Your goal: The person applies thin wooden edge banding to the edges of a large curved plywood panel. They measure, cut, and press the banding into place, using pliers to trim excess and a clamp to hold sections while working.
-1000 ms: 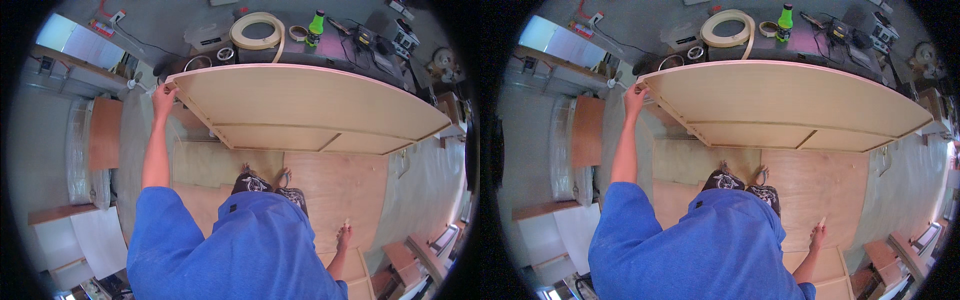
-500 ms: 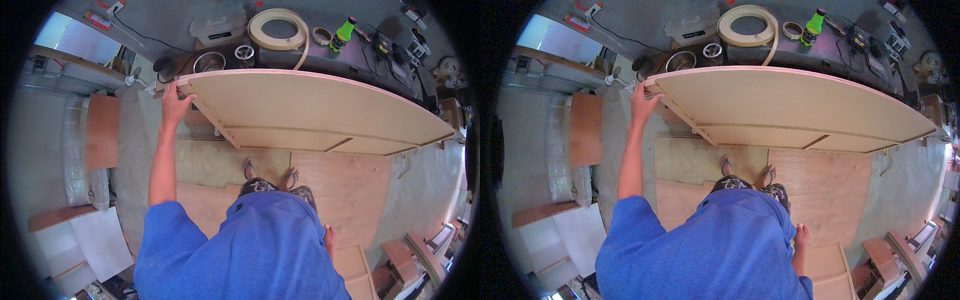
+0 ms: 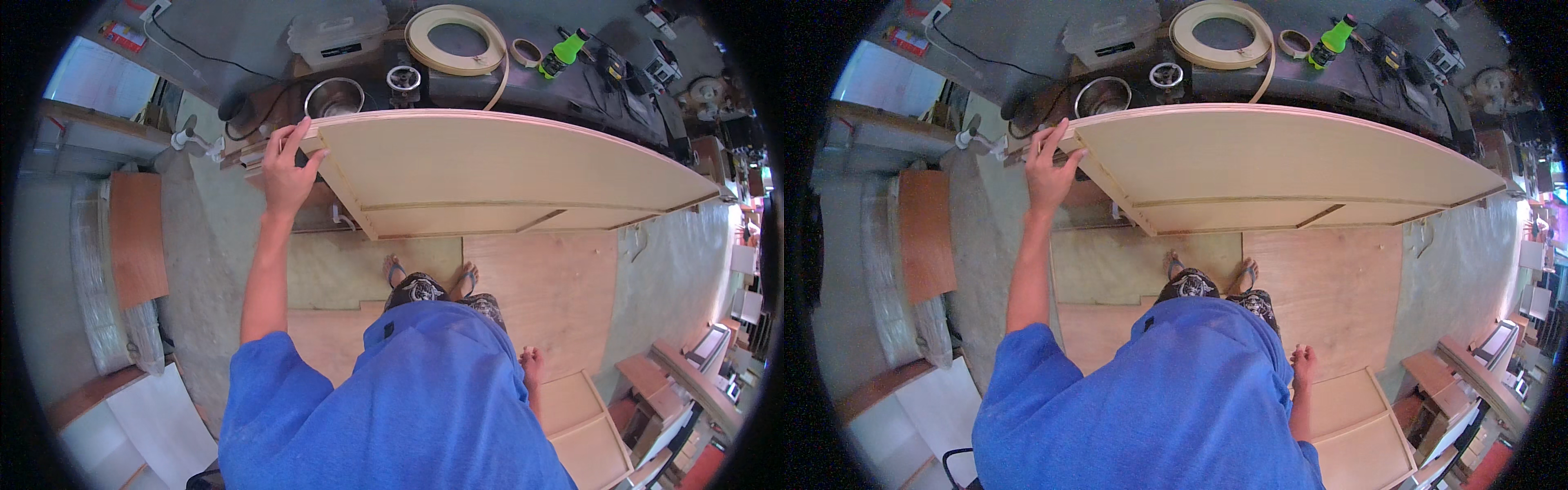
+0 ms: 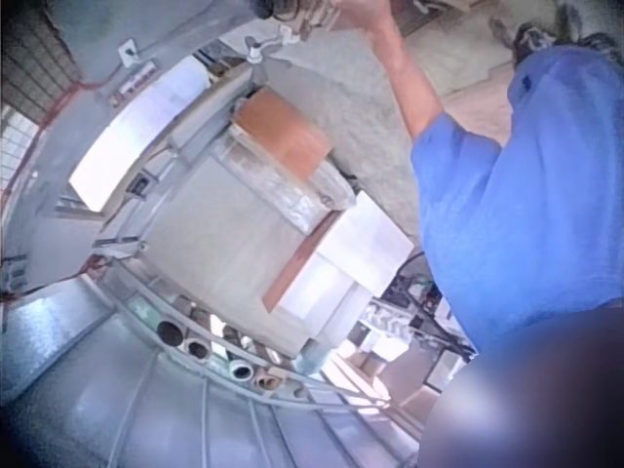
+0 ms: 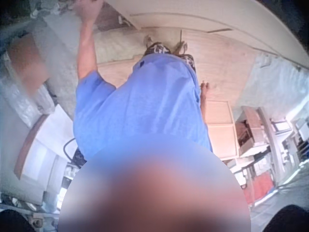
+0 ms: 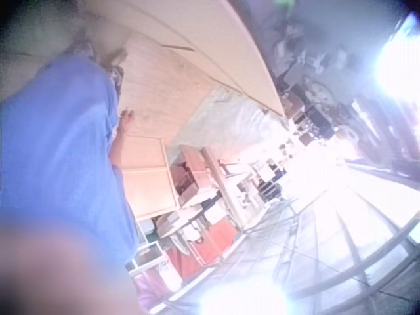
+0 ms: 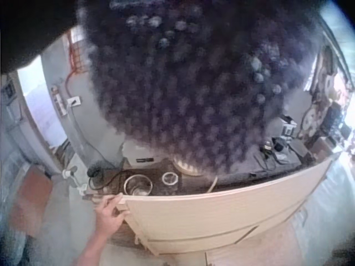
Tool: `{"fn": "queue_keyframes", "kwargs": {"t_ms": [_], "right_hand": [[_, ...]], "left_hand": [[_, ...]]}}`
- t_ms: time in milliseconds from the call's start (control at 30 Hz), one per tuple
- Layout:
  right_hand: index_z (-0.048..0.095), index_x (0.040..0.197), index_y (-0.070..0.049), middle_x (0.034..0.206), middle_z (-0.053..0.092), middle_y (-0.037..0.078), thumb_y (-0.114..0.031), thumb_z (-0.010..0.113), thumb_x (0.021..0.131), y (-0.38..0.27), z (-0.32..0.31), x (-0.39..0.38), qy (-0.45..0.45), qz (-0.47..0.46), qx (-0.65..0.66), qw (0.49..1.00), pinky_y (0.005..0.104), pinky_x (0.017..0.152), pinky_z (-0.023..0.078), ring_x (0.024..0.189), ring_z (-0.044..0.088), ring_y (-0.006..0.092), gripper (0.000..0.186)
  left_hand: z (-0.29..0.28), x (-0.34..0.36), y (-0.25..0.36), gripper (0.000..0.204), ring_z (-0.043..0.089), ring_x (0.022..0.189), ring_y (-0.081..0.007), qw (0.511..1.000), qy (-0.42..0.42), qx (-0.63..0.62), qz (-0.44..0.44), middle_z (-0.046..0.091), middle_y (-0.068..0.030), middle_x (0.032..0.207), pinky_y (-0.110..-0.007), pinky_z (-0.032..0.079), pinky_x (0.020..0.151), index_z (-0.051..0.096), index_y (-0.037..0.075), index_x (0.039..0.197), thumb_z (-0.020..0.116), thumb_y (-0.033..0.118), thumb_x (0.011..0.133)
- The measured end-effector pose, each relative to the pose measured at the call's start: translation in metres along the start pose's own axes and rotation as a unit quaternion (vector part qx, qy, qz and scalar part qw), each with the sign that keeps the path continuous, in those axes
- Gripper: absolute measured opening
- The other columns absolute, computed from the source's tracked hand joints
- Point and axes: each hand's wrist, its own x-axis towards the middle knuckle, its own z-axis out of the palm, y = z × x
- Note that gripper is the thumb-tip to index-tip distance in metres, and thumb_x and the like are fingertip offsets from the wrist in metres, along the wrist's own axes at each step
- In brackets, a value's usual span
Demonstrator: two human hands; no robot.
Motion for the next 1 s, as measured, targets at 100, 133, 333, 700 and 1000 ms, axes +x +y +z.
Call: {"fn": "queue_keyframes", "kwargs": {"t_ms": [100, 133, 333, 700, 1000], "right_hand": [[0.068, 0.100, -0.004, 0.085, 0.070, 0.006, -0.027, 0.068, 0.106, 0.024, 0.007, -0.003, -0.027, -0.047, -0.072, 0.996, 0.0347, 0.061, 0.051, 0.074, 0.065, 0.0134, 0.024], [0.068, 0.098, -0.003, 0.083, 0.071, 0.007, -0.026, 0.068, 0.107, 0.030, 0.007, -0.003, -0.003, -0.022, -0.124, 0.992, 0.0346, 0.061, 0.051, 0.072, 0.065, 0.0129, 0.024], [0.066, 0.094, -0.002, 0.077, 0.069, 0.006, -0.023, 0.065, 0.108, 0.047, 0.011, -0.007, 0.000, -0.051, -0.036, 0.998, 0.0347, 0.059, 0.049, 0.068, 0.061, 0.0120, 0.025], [0.066, 0.102, -0.002, 0.081, 0.068, 0.006, -0.025, 0.065, 0.108, 0.018, 0.012, -0.013, 0.003, -0.021, 0.019, 1.000, 0.0334, 0.062, 0.050, 0.070, 0.061, 0.0139, 0.023], [0.069, 0.101, -0.001, 0.080, 0.071, 0.005, -0.024, 0.066, 0.109, 0.059, 0.012, -0.004, 0.002, -0.063, 0.003, 0.998, 0.0332, 0.061, 0.050, 0.069, 0.061, 0.0122, 0.024]], "left_hand": [[0.004, 0.001, 0.000, 0.065, 0.068, 0.106, -0.0299, 1.000, 0.026, 0.007, 0.015, 0.067, -0.0097, 0.122, -0.043, 0.057, 0.090, 0.071, 0.014, 0.140, 0.093, 0.020, 0.079], [0.005, 0.002, 0.001, 0.066, 0.068, 0.107, -0.0303, 0.999, 0.032, 0.009, 0.018, 0.067, -0.0097, 0.121, -0.043, 0.057, 0.090, 0.071, 0.014, 0.140, 0.093, 0.021, 0.079], [0.005, -0.002, 0.011, 0.071, 0.067, 0.113, -0.0321, 1.000, 0.024, 0.016, -0.001, 0.066, -0.0093, 0.121, -0.045, 0.056, 0.096, 0.068, 0.015, 0.143, 0.094, 0.026, 0.078], [-0.004, 0.002, -0.002, 0.066, 0.065, 0.104, -0.0324, 0.996, 0.004, 0.066, 0.059, 0.067, -0.0082, 0.117, -0.046, 0.054, 0.091, 0.070, 0.018, 0.143, 0.091, 0.024, 0.080], [0.002, 0.000, 0.000, 0.057, 0.065, 0.101, -0.0331, 0.993, 0.036, 0.089, 0.076, 0.068, -0.0088, 0.112, -0.047, 0.054, 0.088, 0.072, 0.017, 0.140, 0.087, 0.030, 0.087]]}}
